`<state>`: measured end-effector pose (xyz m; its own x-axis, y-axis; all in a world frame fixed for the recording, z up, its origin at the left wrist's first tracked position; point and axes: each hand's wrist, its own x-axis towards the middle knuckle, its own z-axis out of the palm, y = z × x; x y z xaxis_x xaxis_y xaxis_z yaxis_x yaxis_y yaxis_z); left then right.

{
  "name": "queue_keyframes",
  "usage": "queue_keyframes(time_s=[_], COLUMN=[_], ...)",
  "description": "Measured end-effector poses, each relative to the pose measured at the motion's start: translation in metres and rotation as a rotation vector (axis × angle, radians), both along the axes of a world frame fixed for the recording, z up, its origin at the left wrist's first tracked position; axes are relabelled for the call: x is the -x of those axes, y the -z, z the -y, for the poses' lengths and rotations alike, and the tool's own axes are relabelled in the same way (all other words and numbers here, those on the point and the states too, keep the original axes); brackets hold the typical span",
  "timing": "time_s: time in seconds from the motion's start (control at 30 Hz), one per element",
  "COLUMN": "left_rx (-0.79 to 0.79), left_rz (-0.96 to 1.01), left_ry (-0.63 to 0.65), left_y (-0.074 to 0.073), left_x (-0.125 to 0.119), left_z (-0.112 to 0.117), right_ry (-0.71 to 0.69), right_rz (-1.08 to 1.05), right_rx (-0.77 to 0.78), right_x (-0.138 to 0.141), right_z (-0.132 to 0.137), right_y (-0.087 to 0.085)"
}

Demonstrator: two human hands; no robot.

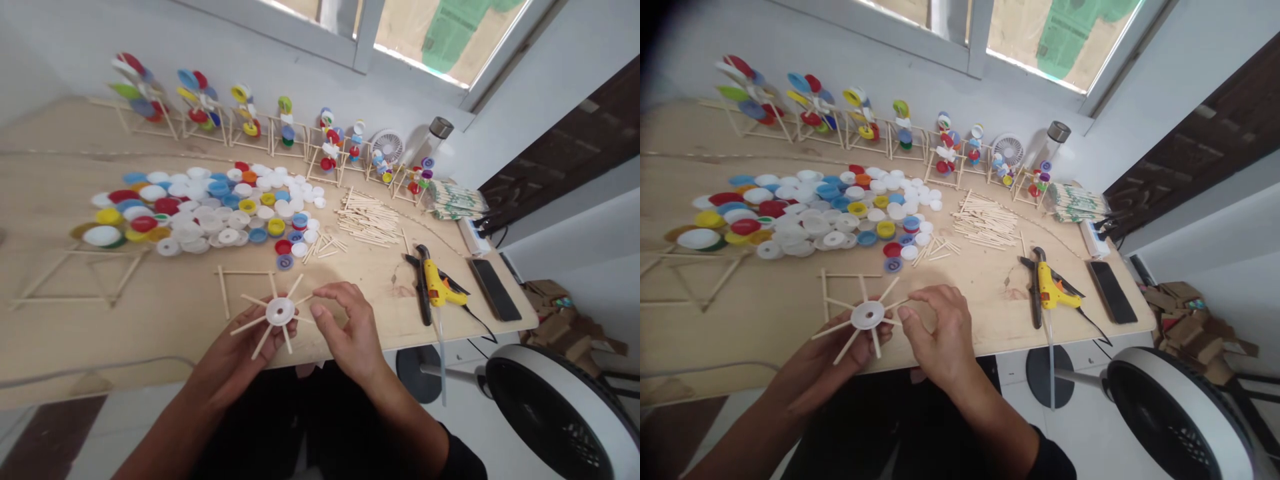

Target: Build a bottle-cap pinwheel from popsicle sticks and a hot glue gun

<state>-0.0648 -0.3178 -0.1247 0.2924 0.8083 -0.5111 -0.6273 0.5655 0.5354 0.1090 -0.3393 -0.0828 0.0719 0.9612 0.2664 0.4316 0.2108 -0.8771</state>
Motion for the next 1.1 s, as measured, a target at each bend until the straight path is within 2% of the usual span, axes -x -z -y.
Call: queue_keyframes(time_s=[0.13,0.23,0.43,0.5,0.6,0.73,0.87,0.97,1.1], left_rx=[0.006,-0.003,-0.060,-0.050,-0.032,-0.043,-0.170,-0.244,-0.327], left_rz=[-0.076,-0.099,-0.118,-0.132,-0.146,-0.104,-0.207,-0.316,-0.410], left_ry=[0.024,0.024,0.105,0.129,0.114,0.042,-0.006,0.018,0.113], left_y=[-0.001,-0.002,-0.016,-0.019,-0.017,-0.009,-0.008,-0.011,-0.014], left_x=[0.001,0.003,-0.003,-0.006,-0.006,-0.002,0.003,0.005,0.005], left_z=[0.000,0.001,0.000,-0.001,-0.002,0.002,0.008,0.008,0.003], right_ry=[-0.044,-0.128,-0.276,-0.275,-0.196,-0.073,-0.060,-0.068,-0.081], right_rz=[-0.006,-0.049,-0.236,-0.311,-0.416,-0.479,-0.499,-0.454,-0.421], right_rx=[0.052,0.103,0.327,0.414,0.494,0.486,0.438,0.399,0.388], right_x=[-0.004,-0.007,-0.005,-0.003,0.000,0.001,0.003,0.004,0.004], right_z=[-0.004,-0.007,-0.009,-0.009,-0.008,-0.007,-0.006,-0.004,-0.002], right_y=[0.002,0.001,0.000,0.003,0.008,0.013,0.012,0.009,0.008])
